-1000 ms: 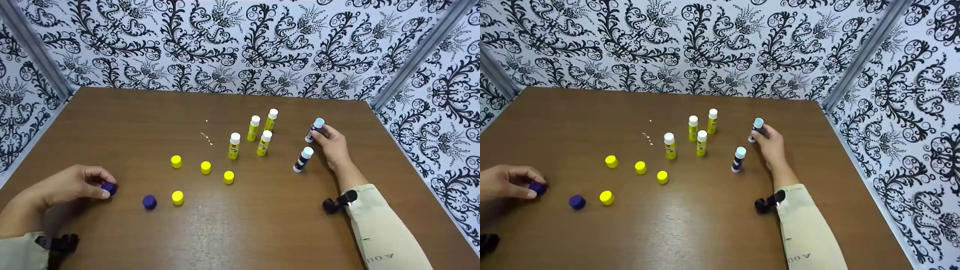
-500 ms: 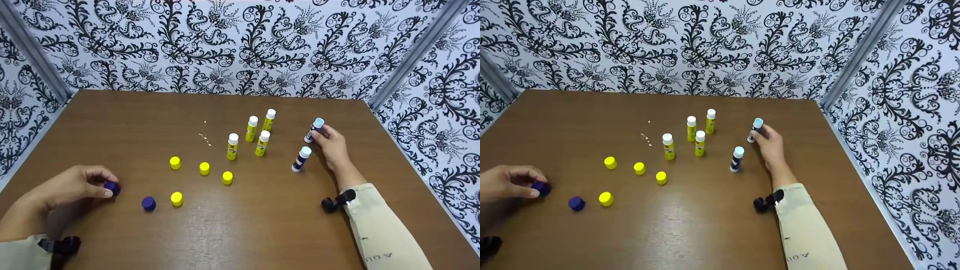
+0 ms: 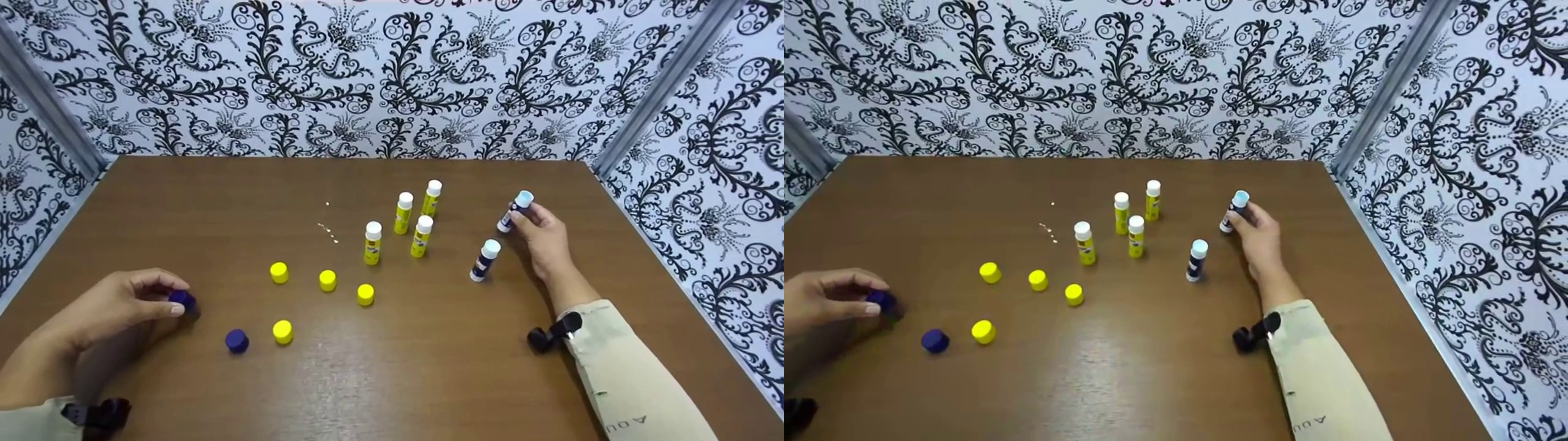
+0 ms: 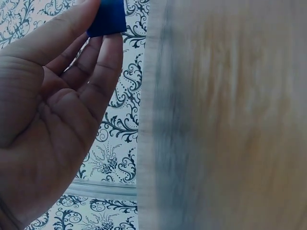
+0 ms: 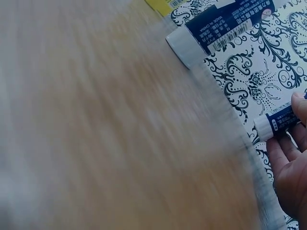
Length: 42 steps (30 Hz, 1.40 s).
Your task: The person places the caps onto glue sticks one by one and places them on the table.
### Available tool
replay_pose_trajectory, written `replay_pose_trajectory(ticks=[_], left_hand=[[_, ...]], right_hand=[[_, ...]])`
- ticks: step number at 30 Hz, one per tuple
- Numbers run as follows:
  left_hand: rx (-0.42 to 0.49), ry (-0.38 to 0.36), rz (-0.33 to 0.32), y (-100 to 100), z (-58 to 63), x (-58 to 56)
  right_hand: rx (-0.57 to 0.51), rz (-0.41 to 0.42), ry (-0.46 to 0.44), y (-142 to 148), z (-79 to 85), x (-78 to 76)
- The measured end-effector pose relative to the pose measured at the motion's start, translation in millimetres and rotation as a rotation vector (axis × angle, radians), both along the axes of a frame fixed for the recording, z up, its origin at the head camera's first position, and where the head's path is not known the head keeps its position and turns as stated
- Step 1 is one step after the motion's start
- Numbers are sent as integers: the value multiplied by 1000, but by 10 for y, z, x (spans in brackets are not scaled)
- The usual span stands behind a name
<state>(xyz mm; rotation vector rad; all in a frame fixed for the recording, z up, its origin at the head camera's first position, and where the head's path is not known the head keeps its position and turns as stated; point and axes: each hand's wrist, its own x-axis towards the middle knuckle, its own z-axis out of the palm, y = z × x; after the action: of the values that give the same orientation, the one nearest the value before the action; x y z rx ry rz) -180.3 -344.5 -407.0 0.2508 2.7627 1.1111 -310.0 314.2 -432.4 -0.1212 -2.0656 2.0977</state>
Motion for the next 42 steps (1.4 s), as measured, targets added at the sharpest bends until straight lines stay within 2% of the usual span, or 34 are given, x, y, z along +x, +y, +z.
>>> replay_pose_trajectory(ticks=[7,17,29,37,42], left_hand=[[34,39,33,26,18,-33],[128,131,91,170,97,-56],[126,134,99,288,144,-92],[194,168,92,380,159,-95],[181,176,108,451,176,-109]], right_hand=[[-4,-10,76,57,29,49],[-25,7,82,94,96,141],[-44,6,107,145,153,232],[-36,4,146,159,218,283],[-64,14,156,153,249,310]])
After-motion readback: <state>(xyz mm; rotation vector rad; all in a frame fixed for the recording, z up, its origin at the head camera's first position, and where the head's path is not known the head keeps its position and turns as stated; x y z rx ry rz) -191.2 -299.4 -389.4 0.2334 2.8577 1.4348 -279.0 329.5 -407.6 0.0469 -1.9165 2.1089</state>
